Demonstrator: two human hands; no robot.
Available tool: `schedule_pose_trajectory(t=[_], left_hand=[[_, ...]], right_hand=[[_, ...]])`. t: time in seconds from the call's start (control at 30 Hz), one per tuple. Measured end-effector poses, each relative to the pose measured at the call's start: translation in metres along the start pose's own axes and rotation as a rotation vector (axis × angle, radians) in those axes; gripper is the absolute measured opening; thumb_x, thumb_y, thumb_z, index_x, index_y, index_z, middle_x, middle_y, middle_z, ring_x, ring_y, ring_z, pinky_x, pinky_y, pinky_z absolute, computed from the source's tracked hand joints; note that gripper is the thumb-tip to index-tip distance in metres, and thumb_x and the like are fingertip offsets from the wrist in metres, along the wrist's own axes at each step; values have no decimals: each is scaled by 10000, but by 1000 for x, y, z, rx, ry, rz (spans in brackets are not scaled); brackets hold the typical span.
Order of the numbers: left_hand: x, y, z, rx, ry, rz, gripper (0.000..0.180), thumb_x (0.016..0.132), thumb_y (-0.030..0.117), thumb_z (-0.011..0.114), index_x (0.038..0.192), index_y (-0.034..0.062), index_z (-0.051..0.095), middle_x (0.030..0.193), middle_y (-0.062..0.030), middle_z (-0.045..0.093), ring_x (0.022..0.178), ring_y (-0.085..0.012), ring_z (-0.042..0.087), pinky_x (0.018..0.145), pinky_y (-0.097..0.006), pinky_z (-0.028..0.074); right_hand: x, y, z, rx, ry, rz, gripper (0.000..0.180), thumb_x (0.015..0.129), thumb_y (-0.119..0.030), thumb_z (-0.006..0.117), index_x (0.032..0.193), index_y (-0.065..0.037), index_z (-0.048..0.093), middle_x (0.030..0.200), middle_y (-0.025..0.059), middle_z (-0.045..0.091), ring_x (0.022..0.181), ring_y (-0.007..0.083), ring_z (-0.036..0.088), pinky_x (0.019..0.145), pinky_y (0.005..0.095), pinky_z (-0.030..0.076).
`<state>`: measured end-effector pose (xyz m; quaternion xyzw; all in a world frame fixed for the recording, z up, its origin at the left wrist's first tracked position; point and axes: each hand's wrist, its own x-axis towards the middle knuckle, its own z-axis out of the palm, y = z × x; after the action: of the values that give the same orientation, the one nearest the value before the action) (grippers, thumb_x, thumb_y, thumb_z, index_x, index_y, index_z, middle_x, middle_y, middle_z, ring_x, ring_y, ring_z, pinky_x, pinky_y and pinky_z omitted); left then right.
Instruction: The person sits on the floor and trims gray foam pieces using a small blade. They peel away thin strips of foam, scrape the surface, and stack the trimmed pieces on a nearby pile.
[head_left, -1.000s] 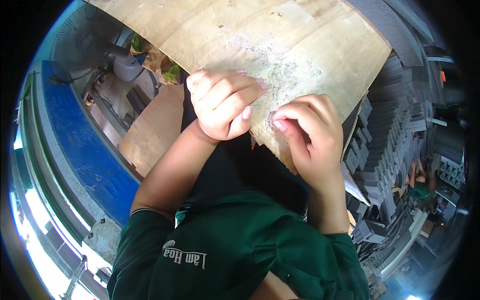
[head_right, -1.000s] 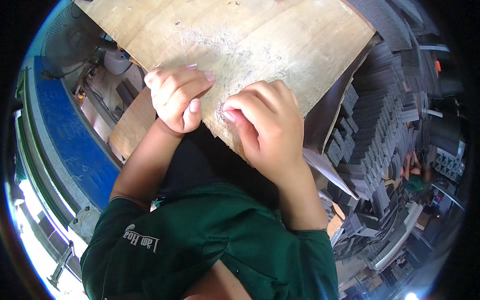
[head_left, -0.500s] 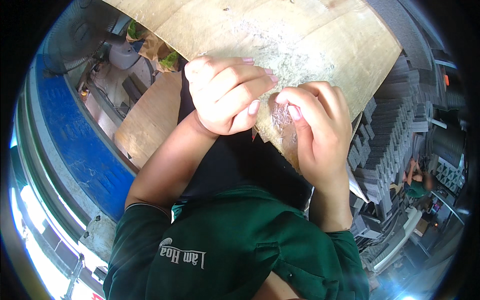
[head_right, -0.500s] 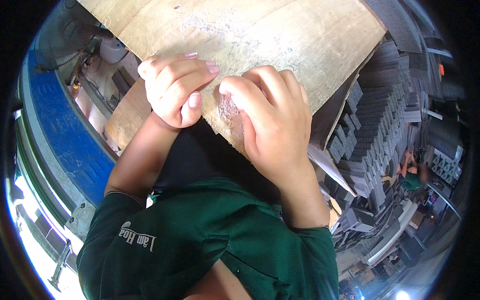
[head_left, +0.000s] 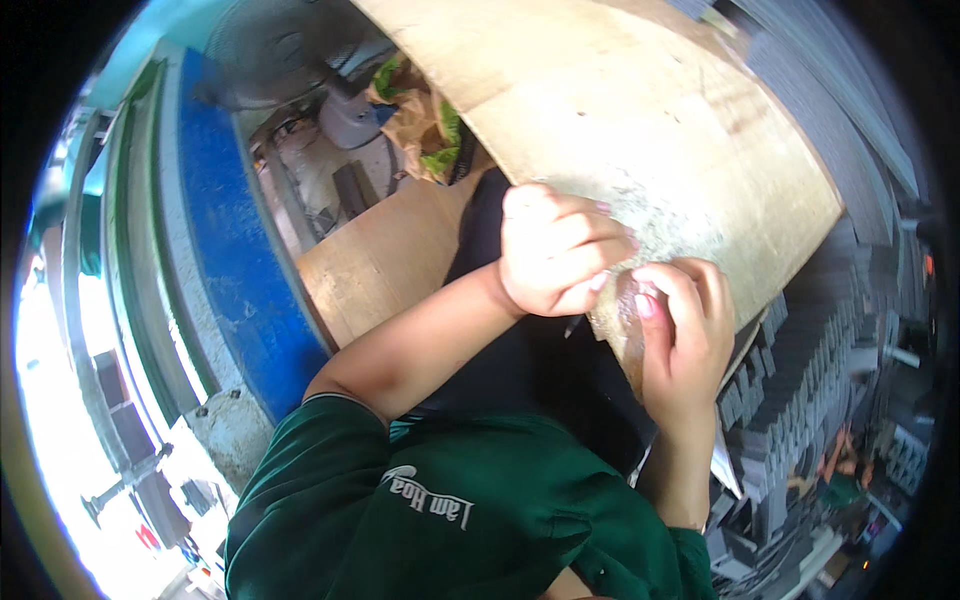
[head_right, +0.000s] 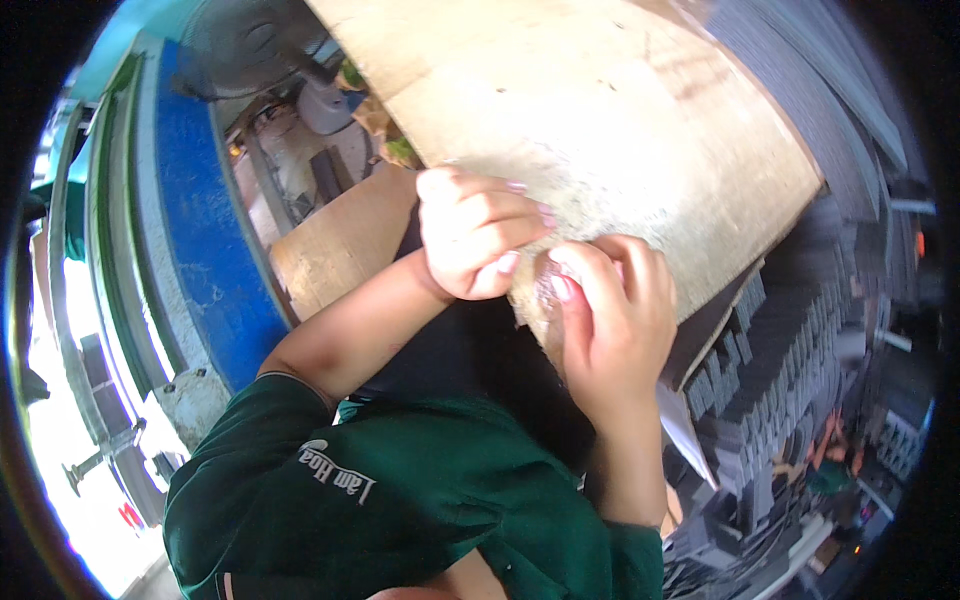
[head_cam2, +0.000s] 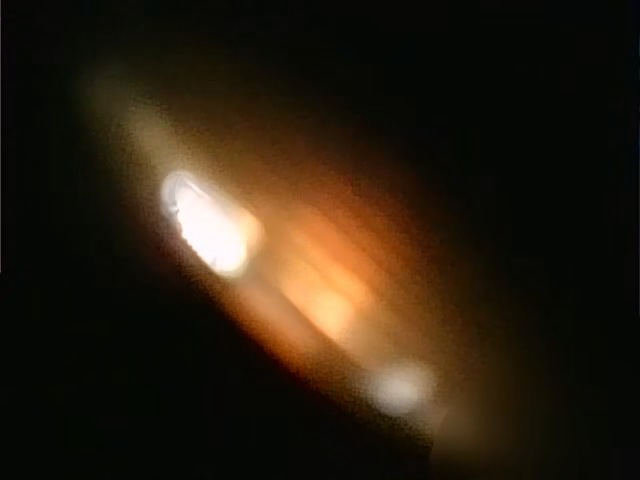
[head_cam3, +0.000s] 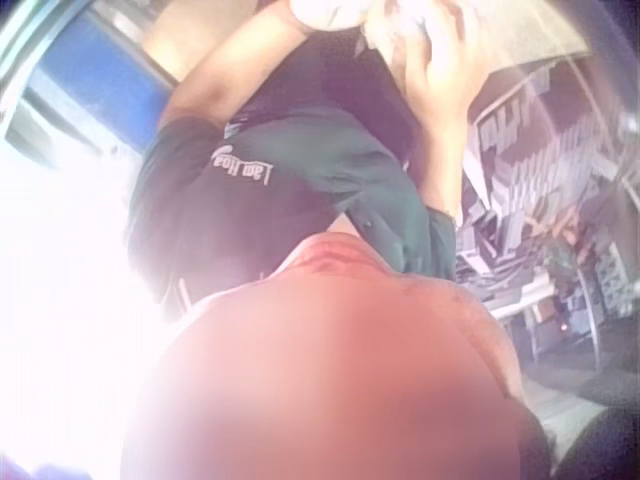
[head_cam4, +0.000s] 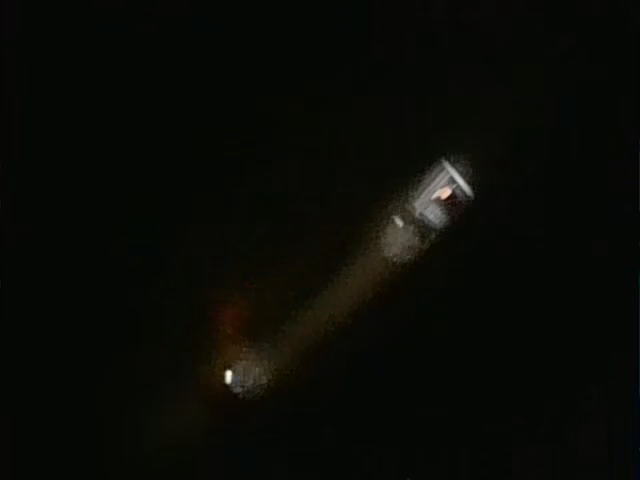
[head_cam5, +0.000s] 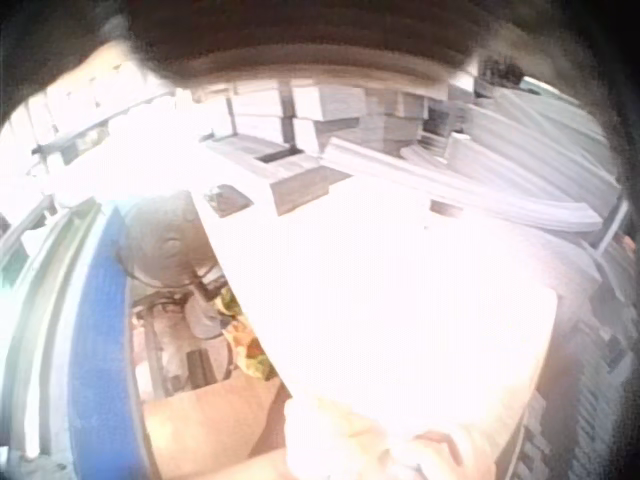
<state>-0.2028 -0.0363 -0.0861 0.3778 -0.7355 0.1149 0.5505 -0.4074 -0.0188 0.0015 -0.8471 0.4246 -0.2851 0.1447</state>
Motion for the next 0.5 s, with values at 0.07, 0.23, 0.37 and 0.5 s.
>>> schedule_pose_trajectory(t=[0.07, 0.23, 0.37, 0.5], left_hand=[[-2, 2, 0, -5, 17, -24, 229, 873, 275, 662, 1030, 176, 796, 1034, 37, 761, 956, -177, 705, 886, -391, 456], [-4, 2, -1, -2, 18, -36, 209, 859, 266, 675, 1018, 188, 787, 1059, 46, 747, 999, -179, 690, 932, -388, 441], [-3, 2, -2, -2, 8, -22, 236, 920, 268, 629, 1033, 157, 804, 1054, 23, 786, 975, -203, 710, 934, -395, 426], [-3, 3, -1, -4, 12, -33, 216, 869, 248, 665, 1032, 174, 785, 1068, 32, 753, 1013, -192, 693, 942, -404, 447]], right_hand=[[0, 0, 1, 2, -9, -14, 184, 957, -155, 707, 1132, -110, 743, 1080, 130, 652, 983, 359, 640, 854, 472, 494], [2, 0, 3, 10, -19, -58, 188, 977, -149, 695, 1151, -92, 737, 1082, 137, 651, 969, 359, 639, 852, 476, 498], [2, -1, 2, -20, -49, -48, 187, 985, -156, 679, 1158, -96, 717, 1086, 130, 645, 989, 360, 635, 863, 486, 483], [1, -1, 1, -24, -34, -71, 176, 989, -163, 668, 1148, -97, 702, 1072, 125, 634, 993, 359, 617, 872, 492, 463]])
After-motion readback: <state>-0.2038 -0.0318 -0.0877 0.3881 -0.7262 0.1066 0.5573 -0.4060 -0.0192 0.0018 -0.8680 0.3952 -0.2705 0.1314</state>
